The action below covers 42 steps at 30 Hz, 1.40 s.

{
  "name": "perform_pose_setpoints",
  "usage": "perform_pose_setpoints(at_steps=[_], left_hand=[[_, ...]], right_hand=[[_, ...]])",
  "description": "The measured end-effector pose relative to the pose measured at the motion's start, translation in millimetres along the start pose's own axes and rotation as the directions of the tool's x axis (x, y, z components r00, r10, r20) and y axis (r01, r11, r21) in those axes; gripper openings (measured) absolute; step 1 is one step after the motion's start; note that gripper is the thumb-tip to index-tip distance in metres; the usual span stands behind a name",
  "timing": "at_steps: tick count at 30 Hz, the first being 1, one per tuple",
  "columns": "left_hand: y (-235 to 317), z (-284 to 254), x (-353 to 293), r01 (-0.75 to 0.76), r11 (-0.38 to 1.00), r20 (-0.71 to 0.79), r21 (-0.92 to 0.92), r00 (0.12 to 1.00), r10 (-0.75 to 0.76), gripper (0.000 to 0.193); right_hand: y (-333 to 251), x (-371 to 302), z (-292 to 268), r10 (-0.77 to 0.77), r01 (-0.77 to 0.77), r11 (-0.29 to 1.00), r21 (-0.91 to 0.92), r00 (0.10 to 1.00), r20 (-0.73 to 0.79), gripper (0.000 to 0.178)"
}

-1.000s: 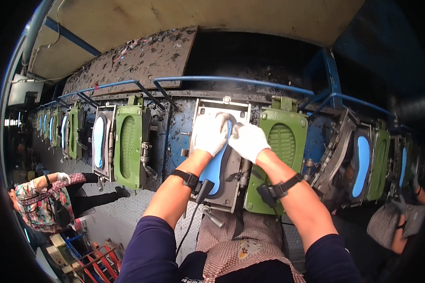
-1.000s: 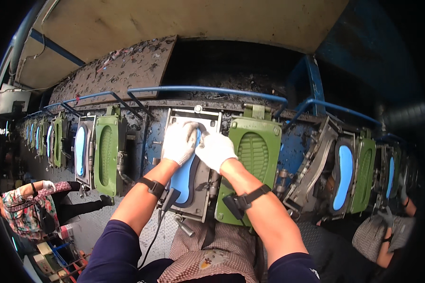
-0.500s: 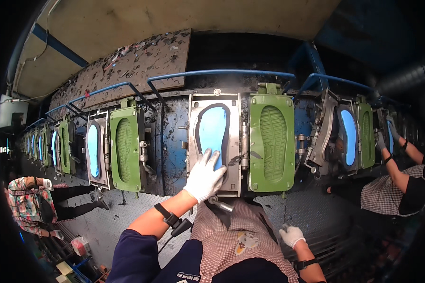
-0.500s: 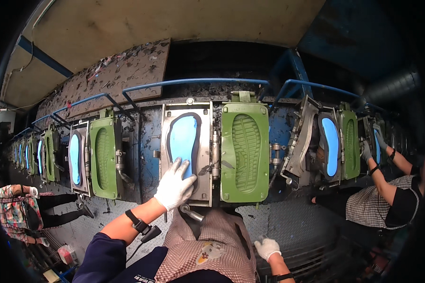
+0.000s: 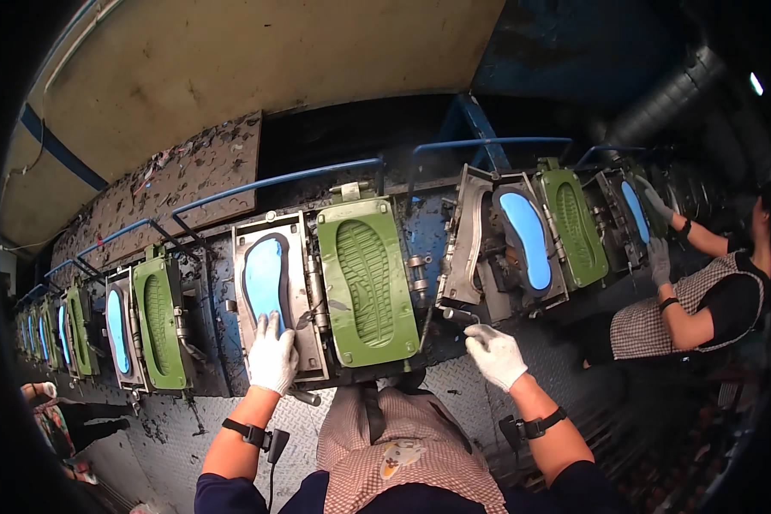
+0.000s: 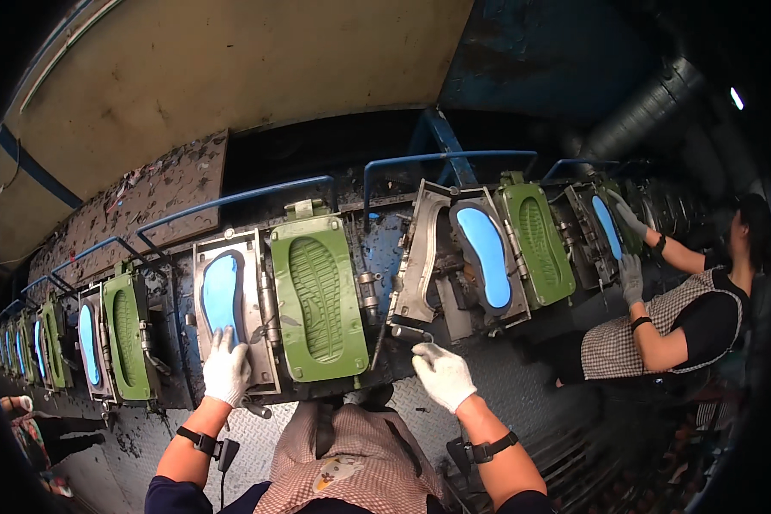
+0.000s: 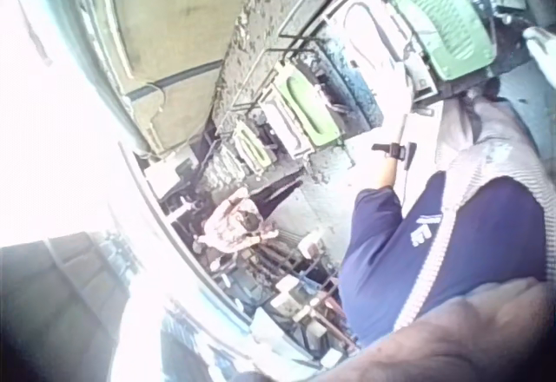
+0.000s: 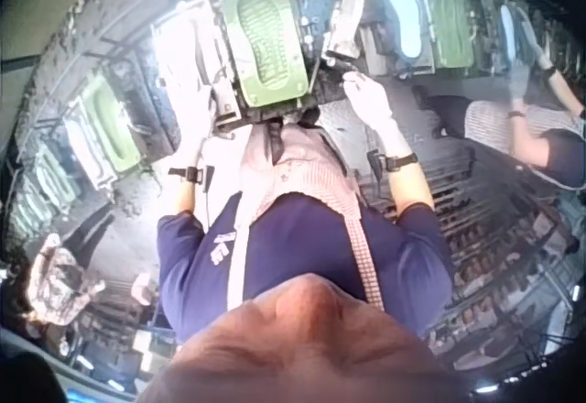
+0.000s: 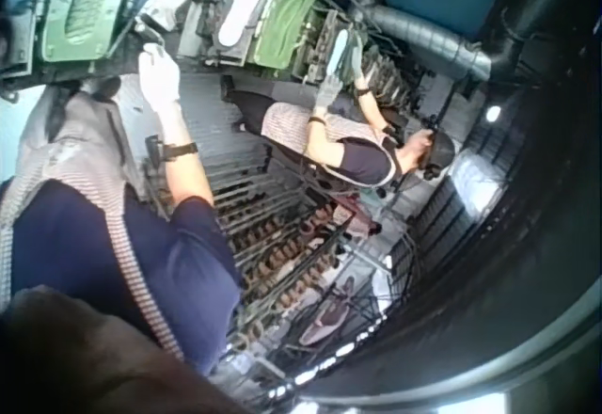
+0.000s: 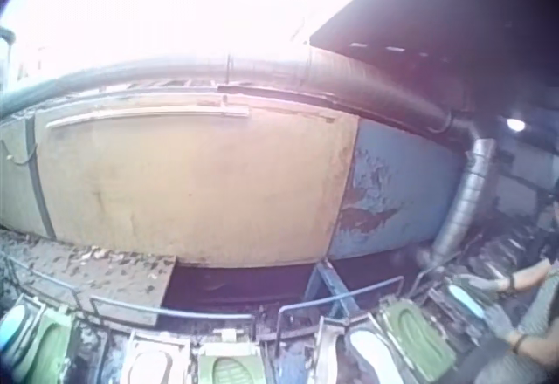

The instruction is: The worker is operating a shoe sole molding machine, placing insoles and closing the mold.

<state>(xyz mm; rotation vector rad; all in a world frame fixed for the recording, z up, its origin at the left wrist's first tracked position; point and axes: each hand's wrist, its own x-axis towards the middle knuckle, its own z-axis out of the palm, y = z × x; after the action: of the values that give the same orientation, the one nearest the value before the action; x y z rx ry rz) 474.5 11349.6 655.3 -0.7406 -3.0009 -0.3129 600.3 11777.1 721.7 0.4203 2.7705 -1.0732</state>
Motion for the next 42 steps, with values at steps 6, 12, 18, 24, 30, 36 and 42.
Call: perform_pose_setpoints(at_steps=[6, 12, 18, 24, 30, 36, 42], left_hand=[[10, 5, 6, 0.173, 0.980, -0.049, -0.101, 0.983, -0.178, 0.032], [12, -7, 7, 0.479, 0.823, 0.075, -0.306, 0.873, -0.481, 0.076], [16, 5, -11, 0.487, 0.805, 0.014, -0.337, 0.858, -0.513, 0.073], [11, 4, -18, 0.407, 0.803, 0.031, -0.435, 0.898, -0.439, 0.071], [-21, 29, -40, 0.184, 0.870, -0.120, -0.457, 0.957, -0.265, 0.063], [-34, 31, -43, 0.109, 0.877, -0.171, -0.468, 0.962, -0.211, 0.060], [-29, 28, -37, 0.078, 0.894, -0.200, -0.441, 0.963, -0.183, 0.060]], right_hand=[[72, 106, -38, -0.124, 0.049, 0.929, -0.366, 0.975, -0.185, 0.028], [42, 162, -47, -0.371, 0.307, 0.919, -0.249, 0.887, -0.274, 0.025], [-71, 82, 61, -0.536, 0.515, 0.839, 0.177, 0.838, 0.102, 0.021], [-153, 87, 208, -0.460, 0.436, 0.887, 0.149, 0.857, 0.232, 0.035], [-188, 100, 250, -0.291, 0.317, 0.946, -0.070, 0.924, 0.246, 0.038], [-197, 74, 245, -0.155, 0.173, 0.984, -0.038, 0.946, 0.286, 0.032], [-195, 80, 238, -0.230, 0.253, 0.967, -0.039, 0.926, 0.300, 0.034]])
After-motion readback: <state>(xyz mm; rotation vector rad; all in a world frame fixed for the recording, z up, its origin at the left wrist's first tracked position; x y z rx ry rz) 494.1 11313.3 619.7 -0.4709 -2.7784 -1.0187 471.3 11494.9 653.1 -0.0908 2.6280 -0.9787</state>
